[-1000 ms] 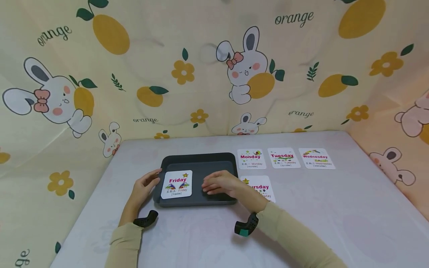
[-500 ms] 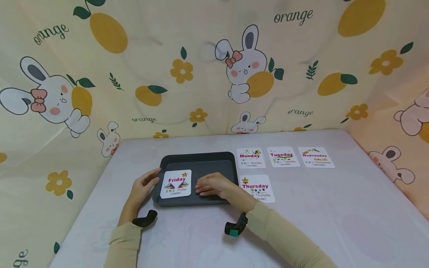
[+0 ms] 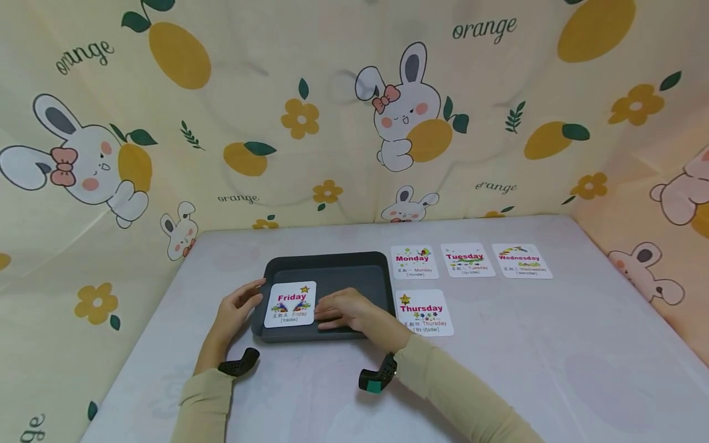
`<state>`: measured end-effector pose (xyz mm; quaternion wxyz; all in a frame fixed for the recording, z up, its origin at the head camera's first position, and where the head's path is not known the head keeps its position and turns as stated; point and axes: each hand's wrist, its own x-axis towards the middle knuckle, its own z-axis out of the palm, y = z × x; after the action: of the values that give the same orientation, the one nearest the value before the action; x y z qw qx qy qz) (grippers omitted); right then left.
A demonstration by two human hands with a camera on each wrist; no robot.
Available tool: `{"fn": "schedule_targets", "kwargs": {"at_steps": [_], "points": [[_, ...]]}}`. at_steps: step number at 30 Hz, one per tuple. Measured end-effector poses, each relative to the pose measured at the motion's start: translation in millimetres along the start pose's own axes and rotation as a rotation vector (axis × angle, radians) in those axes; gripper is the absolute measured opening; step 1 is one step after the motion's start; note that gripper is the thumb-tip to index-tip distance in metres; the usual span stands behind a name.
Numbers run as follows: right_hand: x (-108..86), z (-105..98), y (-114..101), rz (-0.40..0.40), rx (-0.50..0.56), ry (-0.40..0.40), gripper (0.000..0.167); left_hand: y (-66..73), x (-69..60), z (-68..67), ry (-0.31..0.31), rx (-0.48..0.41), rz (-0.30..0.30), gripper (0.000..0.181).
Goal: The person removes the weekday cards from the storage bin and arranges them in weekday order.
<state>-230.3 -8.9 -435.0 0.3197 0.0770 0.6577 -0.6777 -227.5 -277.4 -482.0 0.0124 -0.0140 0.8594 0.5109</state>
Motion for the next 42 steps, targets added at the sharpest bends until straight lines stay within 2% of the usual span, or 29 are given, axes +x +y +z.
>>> {"fn": "schedule_targets", "kwargs": {"at_steps": [9, 24, 33, 42], "points": [[4.7, 6, 2, 0.018, 0.056, 0.062, 0.036, -0.5, -0.1, -0.7, -0.003, 0.023, -0.002, 0.045], [15.3, 19, 3, -0.092, -0.042, 0.157, 0.025, 1.9, -0.8, -0.7, -0.009, 0.013, -0.016, 0.046], [20.2, 29, 6, -0.183, -0.061, 0.233, 0.016, 2.5, -0.9, 0.7, -0.010, -0.033, -0.010, 0.045], [23.0, 31, 7, -0.172, -0.037, 0.245, 0.017, -0.7, 0.4, -0.1, -0.001, 0.002, 0.001, 0.044]]}}
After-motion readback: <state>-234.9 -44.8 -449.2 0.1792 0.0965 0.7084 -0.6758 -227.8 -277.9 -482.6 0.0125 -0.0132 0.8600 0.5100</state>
